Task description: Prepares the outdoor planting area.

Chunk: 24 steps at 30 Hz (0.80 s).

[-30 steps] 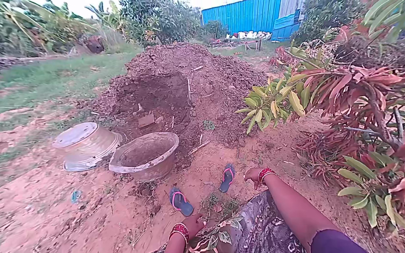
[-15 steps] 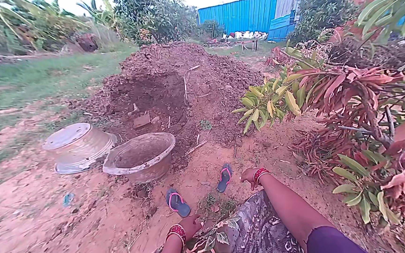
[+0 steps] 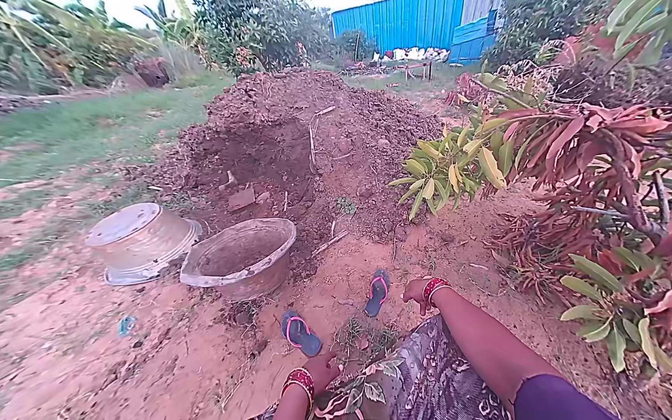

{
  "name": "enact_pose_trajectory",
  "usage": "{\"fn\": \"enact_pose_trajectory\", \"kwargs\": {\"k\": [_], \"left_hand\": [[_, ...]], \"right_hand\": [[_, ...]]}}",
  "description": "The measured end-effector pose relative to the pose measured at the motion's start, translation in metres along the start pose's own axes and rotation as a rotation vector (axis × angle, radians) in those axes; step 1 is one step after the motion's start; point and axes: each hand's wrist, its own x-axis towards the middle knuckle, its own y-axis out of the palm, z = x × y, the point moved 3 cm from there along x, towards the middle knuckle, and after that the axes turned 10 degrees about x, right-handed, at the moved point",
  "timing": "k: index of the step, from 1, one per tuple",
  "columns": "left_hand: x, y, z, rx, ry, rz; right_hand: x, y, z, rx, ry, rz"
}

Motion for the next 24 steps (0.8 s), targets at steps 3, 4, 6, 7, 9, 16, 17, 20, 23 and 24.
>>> {"fn": "enact_pose_trajectory", "kwargs": {"k": [3, 4, 6, 7, 9, 16, 17, 20, 23, 24], "left_hand": [[0.0022, 0.0005, 0.0005, 0.001, 0.004, -0.002], [0.0025, 0.0004, 0.0006, 0.003, 0.008, -0.002], [0.0021, 0.0003, 0.0004, 0.005, 0.009, 0.001], [0.0013, 0.0000, -0.0001, 0.003, 0.006, 0.001], [0.0012, 0.0000, 0.0000, 0.002, 0.009, -0.005], [0.0034, 0.0012, 0.0016, -0.003, 0.012, -0.010], [0.0036, 0.0013, 0.0017, -0.007, 0.011, -0.015], [0.0024, 0.0011, 0.0011, -0.009, 0.012, -0.010], [0.0034, 0.0011, 0.0017, -0.007, 0.012, -0.020], [0.0034, 0.0013, 0.0019, -0.007, 0.011, -0.021]], "right_hand": [[0.0004, 0.0008, -0.0007, 0.006, -0.007, 0.003], [0.0018, 0.0007, -0.0009, 0.008, -0.009, 0.006], [0.0035, 0.0003, -0.0012, 0.014, -0.008, 0.006], [0.0035, 0.0001, -0.0012, 0.017, -0.007, 0.007], [0.0029, 0.0001, -0.0010, 0.015, -0.006, 0.010], [0.0028, -0.0005, -0.0009, 0.003, -0.009, 0.008], [0.0029, -0.0007, -0.0009, 0.000, -0.011, 0.009], [0.0027, -0.0005, -0.0003, -0.001, -0.012, 0.009], [0.0022, -0.0005, -0.0001, 0.004, -0.014, 0.005], [0.0024, -0.0006, -0.0001, 0.007, -0.013, 0.010]]}}
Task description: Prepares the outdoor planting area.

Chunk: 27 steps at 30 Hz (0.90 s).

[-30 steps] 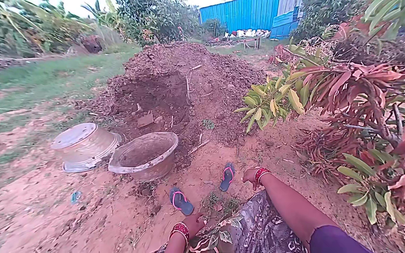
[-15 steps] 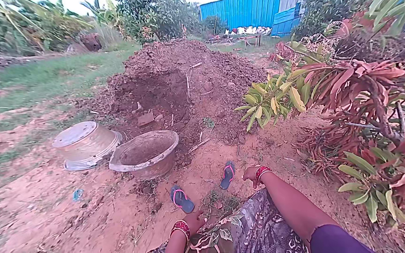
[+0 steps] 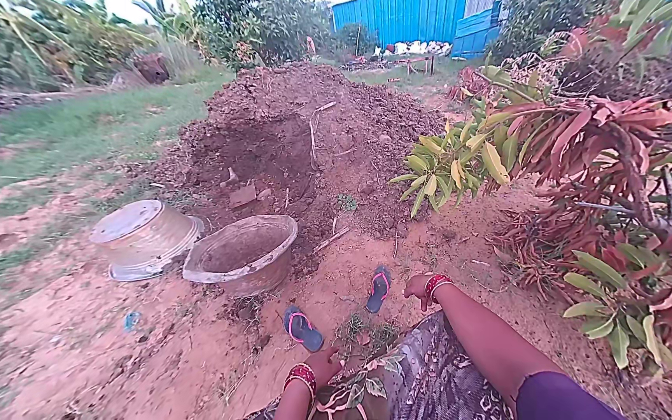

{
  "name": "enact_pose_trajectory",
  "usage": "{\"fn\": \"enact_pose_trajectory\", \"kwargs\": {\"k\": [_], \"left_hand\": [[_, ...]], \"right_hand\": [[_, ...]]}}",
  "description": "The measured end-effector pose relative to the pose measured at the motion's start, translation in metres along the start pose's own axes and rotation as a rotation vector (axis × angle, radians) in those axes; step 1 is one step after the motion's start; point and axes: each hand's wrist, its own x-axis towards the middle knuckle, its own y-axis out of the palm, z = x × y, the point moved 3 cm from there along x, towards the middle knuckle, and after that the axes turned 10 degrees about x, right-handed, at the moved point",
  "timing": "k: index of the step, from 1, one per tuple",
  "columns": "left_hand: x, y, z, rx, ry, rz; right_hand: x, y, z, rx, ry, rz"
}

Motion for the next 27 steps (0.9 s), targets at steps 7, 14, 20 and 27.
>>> {"fn": "enact_pose_trajectory", "kwargs": {"k": [7, 14, 20, 27], "left_hand": [[-0.0004, -0.0003, -0.0005, 0.011, -0.009, 0.015], [-0.0013, -0.0005, -0.0010, -0.003, -0.013, 0.012], [-0.0031, -0.0009, -0.0018, -0.001, -0.009, 0.006], [-0.0016, -0.0009, -0.0016, -0.002, -0.011, 0.013]], "right_hand": [[0.0023, -0.0004, -0.0011, -0.011, 0.004, 0.007], [-0.0024, -0.0004, 0.0002, 0.000, 0.008, 0.001], [-0.0005, -0.0004, -0.0006, -0.006, 0.006, 0.006], [0.0039, -0.0012, -0.0018, 0.003, 0.004, 0.007]]}}
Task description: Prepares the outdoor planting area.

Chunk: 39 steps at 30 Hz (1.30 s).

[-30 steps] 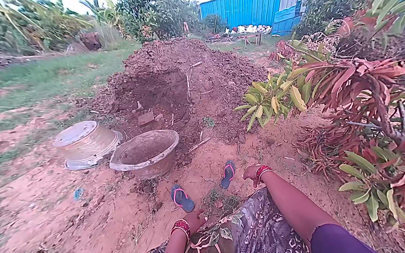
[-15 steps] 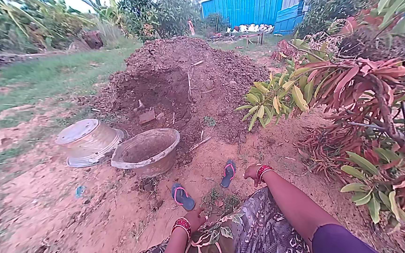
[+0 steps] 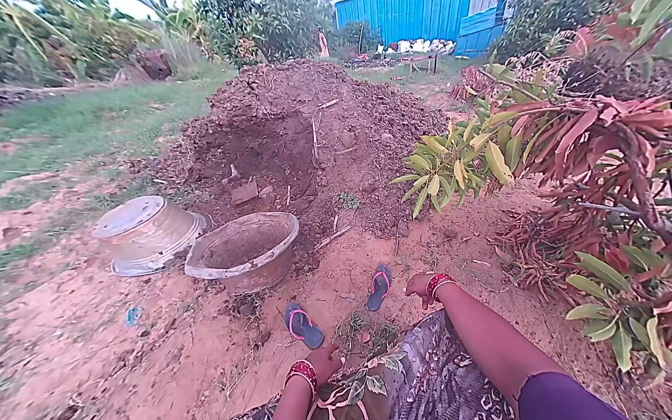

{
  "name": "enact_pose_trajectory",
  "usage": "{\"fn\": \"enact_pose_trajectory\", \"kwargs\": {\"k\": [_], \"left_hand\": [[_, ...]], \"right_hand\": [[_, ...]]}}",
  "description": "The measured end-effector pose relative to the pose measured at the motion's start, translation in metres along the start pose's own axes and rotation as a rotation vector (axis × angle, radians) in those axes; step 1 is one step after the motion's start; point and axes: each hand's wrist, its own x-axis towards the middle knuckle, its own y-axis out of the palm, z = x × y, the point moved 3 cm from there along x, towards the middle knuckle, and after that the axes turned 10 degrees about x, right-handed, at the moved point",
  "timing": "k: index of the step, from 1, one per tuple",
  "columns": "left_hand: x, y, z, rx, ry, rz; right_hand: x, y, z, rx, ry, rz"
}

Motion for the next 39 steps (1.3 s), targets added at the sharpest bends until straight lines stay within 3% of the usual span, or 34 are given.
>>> {"fn": "enact_pose_trajectory", "kwargs": {"k": [39], "left_hand": [[-0.0028, -0.0015, -0.0023, 0.012, -0.001, 0.006]], "right_hand": [[-0.0059, -0.0011, 0.0026, -0.025, -0.030, -0.008]]}}
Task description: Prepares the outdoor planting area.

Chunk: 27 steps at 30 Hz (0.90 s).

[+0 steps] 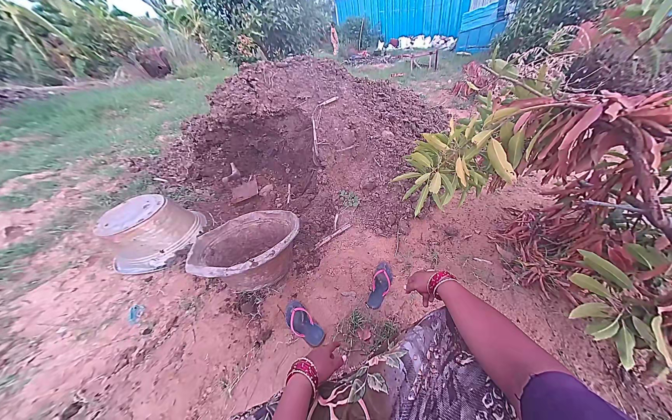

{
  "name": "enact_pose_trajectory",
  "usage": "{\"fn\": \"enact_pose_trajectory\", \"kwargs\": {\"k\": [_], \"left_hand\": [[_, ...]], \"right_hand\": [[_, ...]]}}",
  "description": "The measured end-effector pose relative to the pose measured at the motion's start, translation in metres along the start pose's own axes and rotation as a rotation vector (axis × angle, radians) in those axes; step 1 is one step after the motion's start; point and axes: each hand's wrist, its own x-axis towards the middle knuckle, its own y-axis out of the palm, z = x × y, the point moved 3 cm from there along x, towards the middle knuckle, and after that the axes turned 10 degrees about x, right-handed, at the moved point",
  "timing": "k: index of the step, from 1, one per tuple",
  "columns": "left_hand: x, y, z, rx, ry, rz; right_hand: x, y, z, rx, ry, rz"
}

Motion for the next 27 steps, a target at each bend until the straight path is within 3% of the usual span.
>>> {"fn": "enact_pose_trajectory", "kwargs": {"k": [27], "left_hand": [[-0.0025, -0.0015, -0.0017, 0.013, -0.001, 0.004]], "right_hand": [[0.0022, 0.0001, -0.0008, 0.026, 0.015, -0.006]]}}
